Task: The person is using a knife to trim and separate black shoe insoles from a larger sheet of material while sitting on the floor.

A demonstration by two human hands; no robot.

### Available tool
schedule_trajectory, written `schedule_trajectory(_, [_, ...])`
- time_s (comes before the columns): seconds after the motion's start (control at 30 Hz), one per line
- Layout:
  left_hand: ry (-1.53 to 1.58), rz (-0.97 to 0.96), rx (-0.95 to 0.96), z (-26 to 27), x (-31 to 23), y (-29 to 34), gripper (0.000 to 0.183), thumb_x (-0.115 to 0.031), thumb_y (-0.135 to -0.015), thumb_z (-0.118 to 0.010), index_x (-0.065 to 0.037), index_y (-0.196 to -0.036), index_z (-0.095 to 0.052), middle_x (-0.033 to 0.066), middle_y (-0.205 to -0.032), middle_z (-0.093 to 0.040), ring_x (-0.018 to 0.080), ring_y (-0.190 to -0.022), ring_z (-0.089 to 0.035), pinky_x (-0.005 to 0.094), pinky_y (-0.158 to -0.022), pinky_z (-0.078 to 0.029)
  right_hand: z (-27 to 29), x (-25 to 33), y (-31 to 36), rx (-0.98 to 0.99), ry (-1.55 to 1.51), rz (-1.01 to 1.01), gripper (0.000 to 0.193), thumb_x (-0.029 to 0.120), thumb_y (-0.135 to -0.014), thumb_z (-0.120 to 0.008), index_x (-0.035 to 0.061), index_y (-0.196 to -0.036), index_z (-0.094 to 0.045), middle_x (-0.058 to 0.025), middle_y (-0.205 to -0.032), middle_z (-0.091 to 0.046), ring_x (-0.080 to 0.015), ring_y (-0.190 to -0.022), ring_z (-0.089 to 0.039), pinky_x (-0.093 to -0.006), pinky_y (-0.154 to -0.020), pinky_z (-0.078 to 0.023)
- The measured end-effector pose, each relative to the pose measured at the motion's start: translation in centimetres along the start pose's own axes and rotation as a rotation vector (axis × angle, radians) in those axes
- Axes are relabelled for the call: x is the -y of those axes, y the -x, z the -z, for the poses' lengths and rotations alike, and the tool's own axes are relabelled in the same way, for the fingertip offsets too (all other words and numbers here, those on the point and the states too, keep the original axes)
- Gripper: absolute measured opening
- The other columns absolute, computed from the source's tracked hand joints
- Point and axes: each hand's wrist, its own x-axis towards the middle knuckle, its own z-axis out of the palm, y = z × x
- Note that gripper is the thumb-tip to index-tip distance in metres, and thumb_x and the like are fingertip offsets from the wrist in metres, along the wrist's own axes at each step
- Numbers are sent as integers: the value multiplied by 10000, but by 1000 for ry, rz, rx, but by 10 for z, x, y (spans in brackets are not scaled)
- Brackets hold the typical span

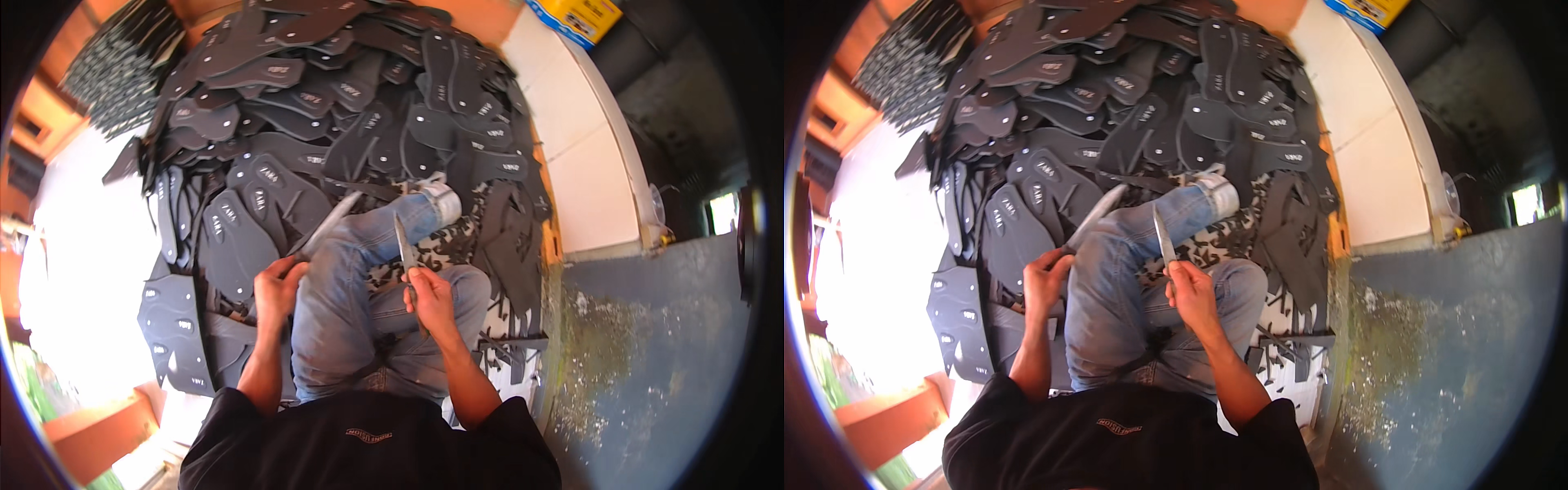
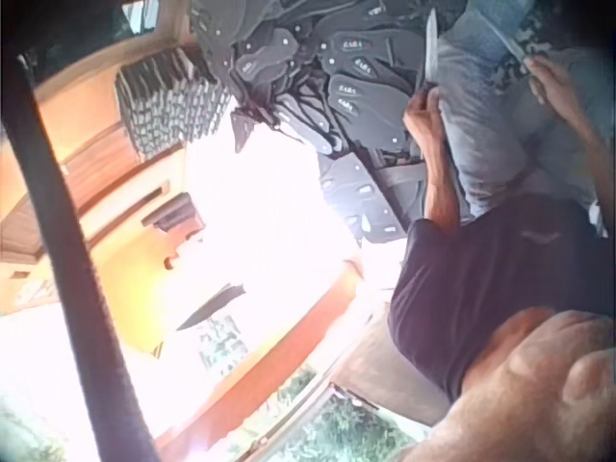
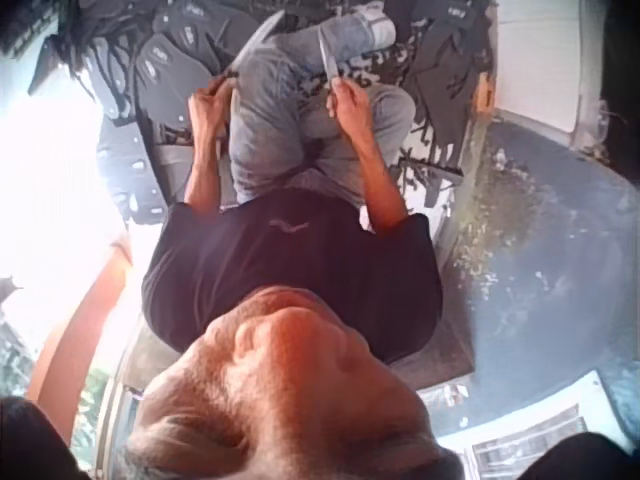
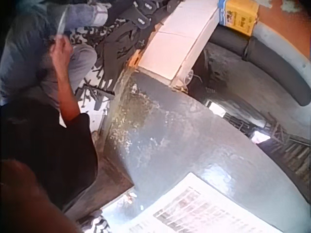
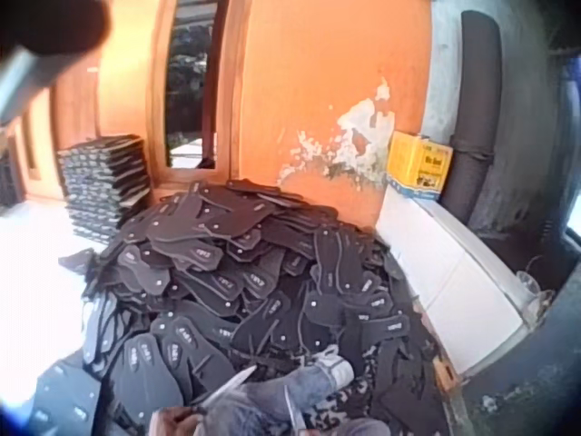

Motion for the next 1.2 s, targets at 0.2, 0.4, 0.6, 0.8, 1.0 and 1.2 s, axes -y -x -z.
schedule_trajectory(0.2, [444,302,379,-16,-13,14,260,-244,-866,-650,2,-948,-675,56,-669,-635,109,-524,-564,237,-480,-453,-21,1,-4,-311,838,628,171,222,-888,-559,84,-828,-641,-117,-620,-601,-313,-555,-595,-397,-491,-436])
schedule_trajectory(0.4, [-32,-140,66,-28,-17,22,294,-184,-754,-759,24,-946,-683,99,-833,-675,164,-756,-624,270,-695,-482,-34,-9,3,104,46,-56,309,243,-942,-502,-37,-888,-623,-25,-561,-522,-75,-457,-450,-238,-436,-365])
schedule_trajectory(0.6, [178,123,350,-17,-21,25,245,-221,-832,-680,4,-928,-686,57,-738,-658,126,-622,-596,260,-580,-464,-25,-16,6,-88,471,496,265,228,-943,-515,-8,-874,-614,-37,-564,-538,-117,-472,-497,-292,-473,-398])
schedule_trajectory(0.8, [128,63,46,4,-24,21,272,-219,-806,-718,21,-928,-680,57,-724,-658,108,-616,-593,241,-552,-468,-25,-15,-2,-165,694,326,281,273,-931,-495,32,-863,-623,-100,-589,-559,-253,-548,-558,-347,-536,-428])
schedule_trajectory(1.0, [-156,77,-290,22,37,12,340,-273,-757,-742,19,-920,-682,159,-810,-683,194,-746,-654,311,-680,-490,16,-21,1,-135,372,62,294,276,-945,-507,10,-891,-619,-15,-568,-508,-92,-510,-457,-274,-481,-375])
schedule_trajectory(1.2, [-138,297,-311,77,119,32,379,-306,-812,-700,20,-1002,-665,129,-831,-687,189,-759,-648,308,-697,-496,46,-43,6,-259,551,131,308,278,-947,-505,-8,-908,-612,-14,-589,-506,-91,-507,-453,-261,-478,-363])
